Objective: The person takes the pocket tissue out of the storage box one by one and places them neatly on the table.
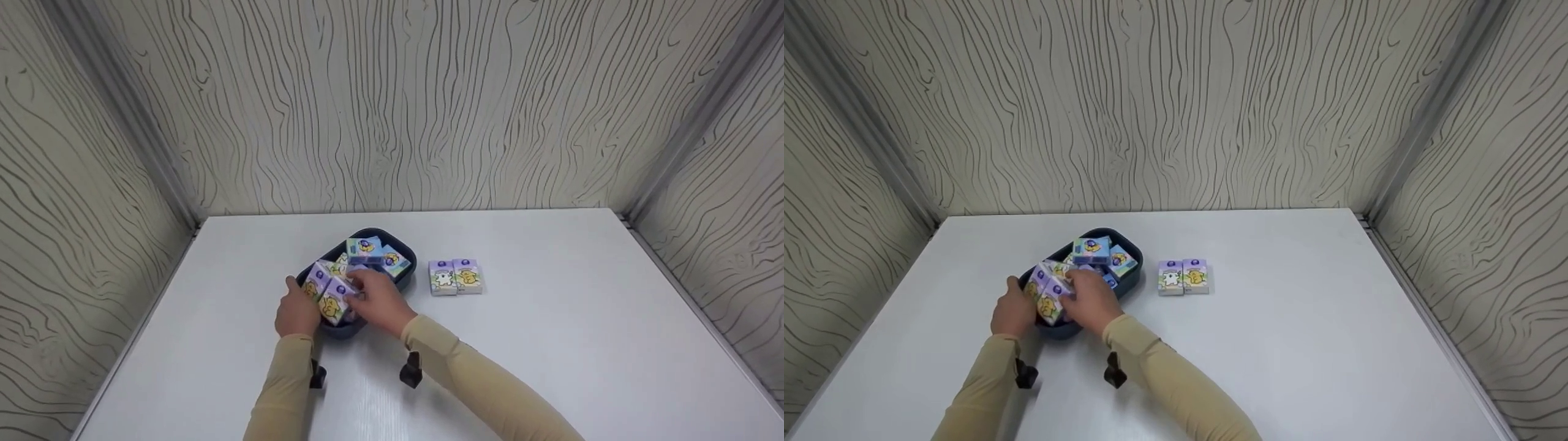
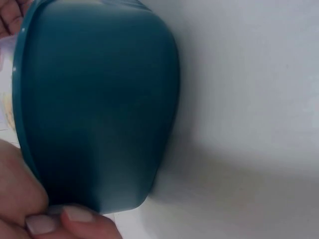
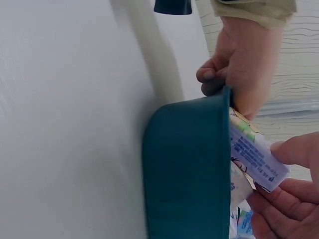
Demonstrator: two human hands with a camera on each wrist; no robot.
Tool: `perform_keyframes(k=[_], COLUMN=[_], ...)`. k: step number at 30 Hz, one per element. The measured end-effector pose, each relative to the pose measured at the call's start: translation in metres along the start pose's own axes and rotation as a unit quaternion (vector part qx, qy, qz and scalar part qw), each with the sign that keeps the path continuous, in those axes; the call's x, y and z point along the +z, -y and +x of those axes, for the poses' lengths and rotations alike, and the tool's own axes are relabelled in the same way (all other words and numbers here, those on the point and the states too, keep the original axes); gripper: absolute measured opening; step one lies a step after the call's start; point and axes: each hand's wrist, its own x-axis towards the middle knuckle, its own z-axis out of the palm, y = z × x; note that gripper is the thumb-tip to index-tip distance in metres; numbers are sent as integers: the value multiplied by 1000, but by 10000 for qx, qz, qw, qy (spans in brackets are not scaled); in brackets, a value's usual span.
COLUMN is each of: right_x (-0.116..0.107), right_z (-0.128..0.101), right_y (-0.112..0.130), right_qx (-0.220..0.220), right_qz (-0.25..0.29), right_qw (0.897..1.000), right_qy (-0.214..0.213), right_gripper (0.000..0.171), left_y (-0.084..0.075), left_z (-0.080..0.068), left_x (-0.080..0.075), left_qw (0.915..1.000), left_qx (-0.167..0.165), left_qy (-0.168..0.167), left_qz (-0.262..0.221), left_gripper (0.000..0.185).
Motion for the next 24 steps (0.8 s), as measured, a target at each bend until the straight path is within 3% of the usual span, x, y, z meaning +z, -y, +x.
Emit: perform_keyframes(k=[9, 16, 24], right_x=[-40, -89, -142], right_z=[-8, -25, -46], right_y=[-15, -43, -100], right_qx=[-429, -108, 187], right_qz=[769, 912, 915], right_qw=[9956, 9937, 9873], right_qy=[-310, -637, -1285], right_gripper=[39, 40, 37], left_y=[0, -1, 2], left_z=[-2, -2, -1], left_x=[0, 1, -3], left_qw=[9999, 9999, 9998], left_qx=[136, 109, 168], left_qy=[-81, 35, 78], left_qz=[4, 19, 60], left_gripper=[54, 56, 58])
